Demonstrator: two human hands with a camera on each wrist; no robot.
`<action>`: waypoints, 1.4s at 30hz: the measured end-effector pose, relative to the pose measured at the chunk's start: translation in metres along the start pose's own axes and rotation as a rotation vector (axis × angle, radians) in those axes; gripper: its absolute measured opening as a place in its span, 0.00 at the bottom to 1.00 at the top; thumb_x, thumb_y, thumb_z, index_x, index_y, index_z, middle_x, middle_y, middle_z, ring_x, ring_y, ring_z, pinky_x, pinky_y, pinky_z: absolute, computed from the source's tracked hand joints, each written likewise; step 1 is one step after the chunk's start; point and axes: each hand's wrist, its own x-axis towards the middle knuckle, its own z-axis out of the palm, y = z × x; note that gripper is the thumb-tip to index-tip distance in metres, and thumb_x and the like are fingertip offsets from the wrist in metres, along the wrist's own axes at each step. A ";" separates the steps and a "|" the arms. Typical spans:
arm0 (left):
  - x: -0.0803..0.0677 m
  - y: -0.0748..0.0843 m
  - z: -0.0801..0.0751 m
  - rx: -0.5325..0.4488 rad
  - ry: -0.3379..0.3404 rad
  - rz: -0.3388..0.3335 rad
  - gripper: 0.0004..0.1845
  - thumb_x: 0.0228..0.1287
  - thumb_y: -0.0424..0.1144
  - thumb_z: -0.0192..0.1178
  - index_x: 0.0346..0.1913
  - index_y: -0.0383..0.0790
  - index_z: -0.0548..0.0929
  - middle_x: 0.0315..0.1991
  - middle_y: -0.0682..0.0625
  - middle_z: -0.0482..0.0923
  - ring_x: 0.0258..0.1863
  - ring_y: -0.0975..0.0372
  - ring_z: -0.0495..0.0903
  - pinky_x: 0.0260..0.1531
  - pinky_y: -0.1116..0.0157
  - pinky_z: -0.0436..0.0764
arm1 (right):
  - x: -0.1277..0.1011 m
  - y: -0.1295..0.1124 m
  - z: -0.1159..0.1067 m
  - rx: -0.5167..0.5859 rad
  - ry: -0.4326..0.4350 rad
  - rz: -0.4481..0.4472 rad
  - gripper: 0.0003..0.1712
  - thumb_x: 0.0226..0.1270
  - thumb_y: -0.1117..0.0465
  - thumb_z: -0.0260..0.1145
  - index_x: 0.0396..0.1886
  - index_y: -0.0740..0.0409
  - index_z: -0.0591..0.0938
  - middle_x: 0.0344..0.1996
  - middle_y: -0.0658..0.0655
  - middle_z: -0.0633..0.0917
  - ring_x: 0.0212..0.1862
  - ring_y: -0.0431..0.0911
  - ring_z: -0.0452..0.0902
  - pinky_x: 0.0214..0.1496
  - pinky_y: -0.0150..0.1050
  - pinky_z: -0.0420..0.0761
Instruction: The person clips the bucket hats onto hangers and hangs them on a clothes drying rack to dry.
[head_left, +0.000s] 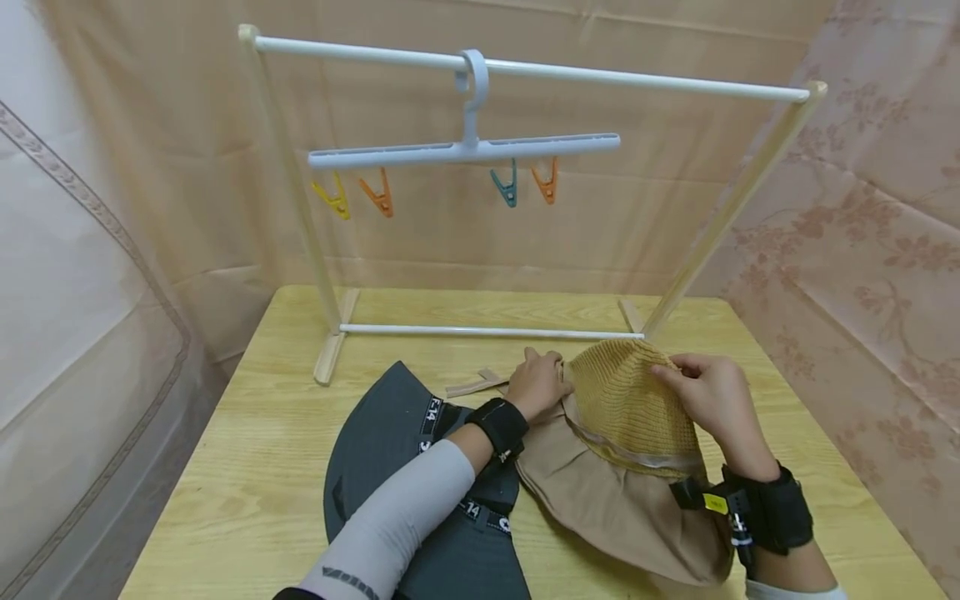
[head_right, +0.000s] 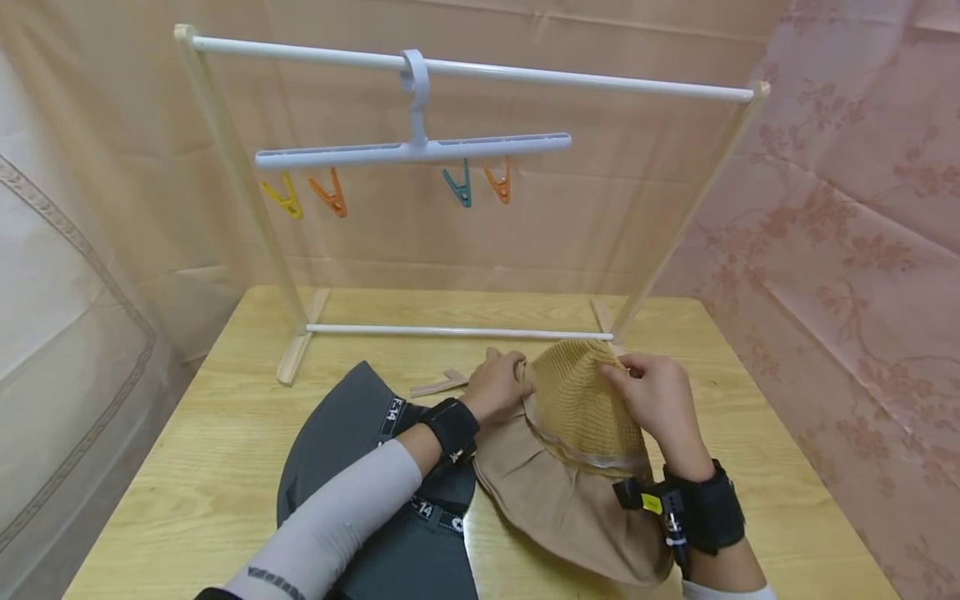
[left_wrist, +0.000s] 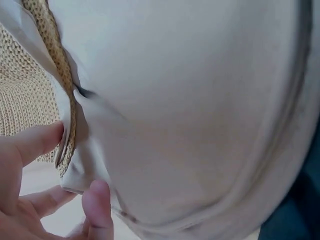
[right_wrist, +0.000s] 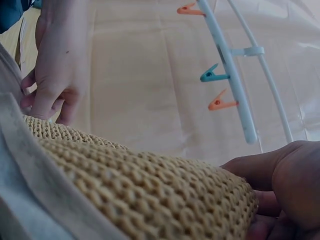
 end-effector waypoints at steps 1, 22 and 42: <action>0.001 0.000 -0.001 0.001 0.013 0.010 0.27 0.65 0.48 0.65 0.64 0.41 0.75 0.51 0.38 0.71 0.23 0.59 0.70 0.22 0.67 0.69 | 0.001 -0.001 -0.001 0.000 0.003 -0.005 0.22 0.68 0.55 0.66 0.47 0.73 0.84 0.37 0.72 0.87 0.28 0.46 0.81 0.23 0.34 0.75; 0.008 -0.002 -0.002 -0.027 0.127 0.048 0.26 0.65 0.43 0.64 0.64 0.39 0.76 0.56 0.42 0.74 0.43 0.53 0.80 0.43 0.62 0.80 | 0.004 -0.022 -0.005 0.012 0.041 -0.088 0.20 0.67 0.55 0.67 0.43 0.70 0.86 0.25 0.64 0.86 0.19 0.38 0.70 0.20 0.32 0.70; 0.013 0.008 -0.011 -0.109 0.261 0.164 0.23 0.65 0.37 0.61 0.63 0.41 0.77 0.52 0.47 0.78 0.43 0.58 0.79 0.41 0.65 0.78 | 0.010 -0.030 -0.011 -0.003 0.091 -0.151 0.18 0.66 0.55 0.68 0.43 0.68 0.87 0.27 0.66 0.87 0.18 0.36 0.68 0.19 0.32 0.67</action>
